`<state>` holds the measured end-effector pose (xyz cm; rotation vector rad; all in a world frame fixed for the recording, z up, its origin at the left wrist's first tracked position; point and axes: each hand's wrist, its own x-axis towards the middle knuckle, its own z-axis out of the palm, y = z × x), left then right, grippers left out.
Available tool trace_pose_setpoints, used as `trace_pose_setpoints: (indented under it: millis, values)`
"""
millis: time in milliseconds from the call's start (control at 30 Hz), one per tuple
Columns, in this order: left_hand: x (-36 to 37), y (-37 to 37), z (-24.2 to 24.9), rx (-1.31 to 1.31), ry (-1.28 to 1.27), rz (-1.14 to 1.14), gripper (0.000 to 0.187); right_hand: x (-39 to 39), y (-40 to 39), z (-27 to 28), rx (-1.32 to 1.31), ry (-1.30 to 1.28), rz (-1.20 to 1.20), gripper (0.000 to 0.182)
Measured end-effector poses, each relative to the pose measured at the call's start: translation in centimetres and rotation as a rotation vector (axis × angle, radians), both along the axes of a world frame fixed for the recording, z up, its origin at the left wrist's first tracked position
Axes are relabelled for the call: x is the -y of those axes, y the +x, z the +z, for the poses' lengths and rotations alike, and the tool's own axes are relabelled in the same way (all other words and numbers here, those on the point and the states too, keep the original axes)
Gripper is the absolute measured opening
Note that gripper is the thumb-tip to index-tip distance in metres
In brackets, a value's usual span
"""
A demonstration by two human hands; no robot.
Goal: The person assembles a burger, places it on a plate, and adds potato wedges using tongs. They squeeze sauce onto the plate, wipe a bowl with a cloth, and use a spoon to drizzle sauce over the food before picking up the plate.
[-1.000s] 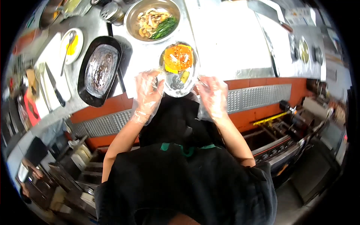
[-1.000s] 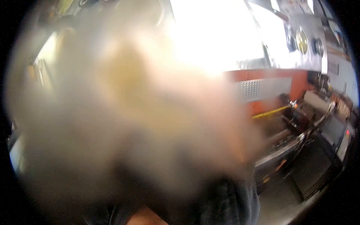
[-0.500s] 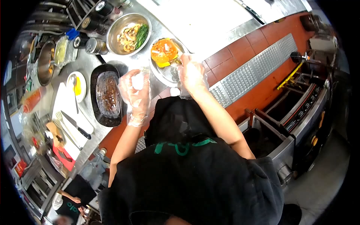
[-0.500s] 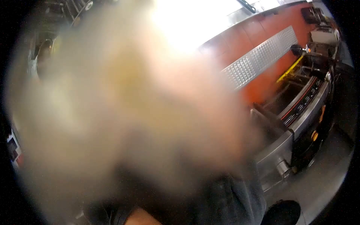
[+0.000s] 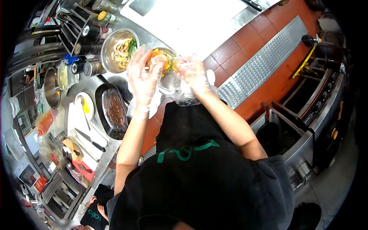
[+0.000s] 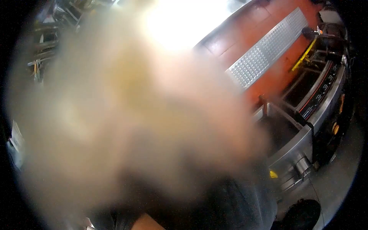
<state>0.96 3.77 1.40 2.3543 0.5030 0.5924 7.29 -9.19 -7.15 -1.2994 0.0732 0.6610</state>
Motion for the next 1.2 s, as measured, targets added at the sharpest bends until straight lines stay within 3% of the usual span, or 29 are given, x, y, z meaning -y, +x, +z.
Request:
trace_pose_setpoints:
  millis: [233,433,733,867,933,1200]
  values:
    - [0.0,0.1,-0.4,0.073,-0.195,0.015,0.026,-0.6,0.1,-0.4,-0.07,0.132,0.009,0.005]
    - [0.1,0.3,-0.5,0.104,-0.267,0.019,0.021,-0.4,0.8,1.2,-0.213,0.058,0.065,0.006]
    - [0.2,0.5,-0.6,0.096,-0.446,0.06,0.019,-0.8,0.8,0.8,-0.073,0.121,0.053,0.006]
    - [-0.3,0.3,-1.1,0.098,-0.336,0.026,0.019,-0.9,0.9,2.9,-0.237,0.078,-0.009,0.006]
    - [-0.3,0.4,-1.0,0.096,-0.331,0.035,0.019,-0.9,1.0,3.0,-0.174,-0.031,0.091,0.006]
    - [-0.4,0.4,-1.3,0.117,-0.354,0.021,0.017,-1.0,0.9,2.0,-0.064,0.005,0.12,0.007]
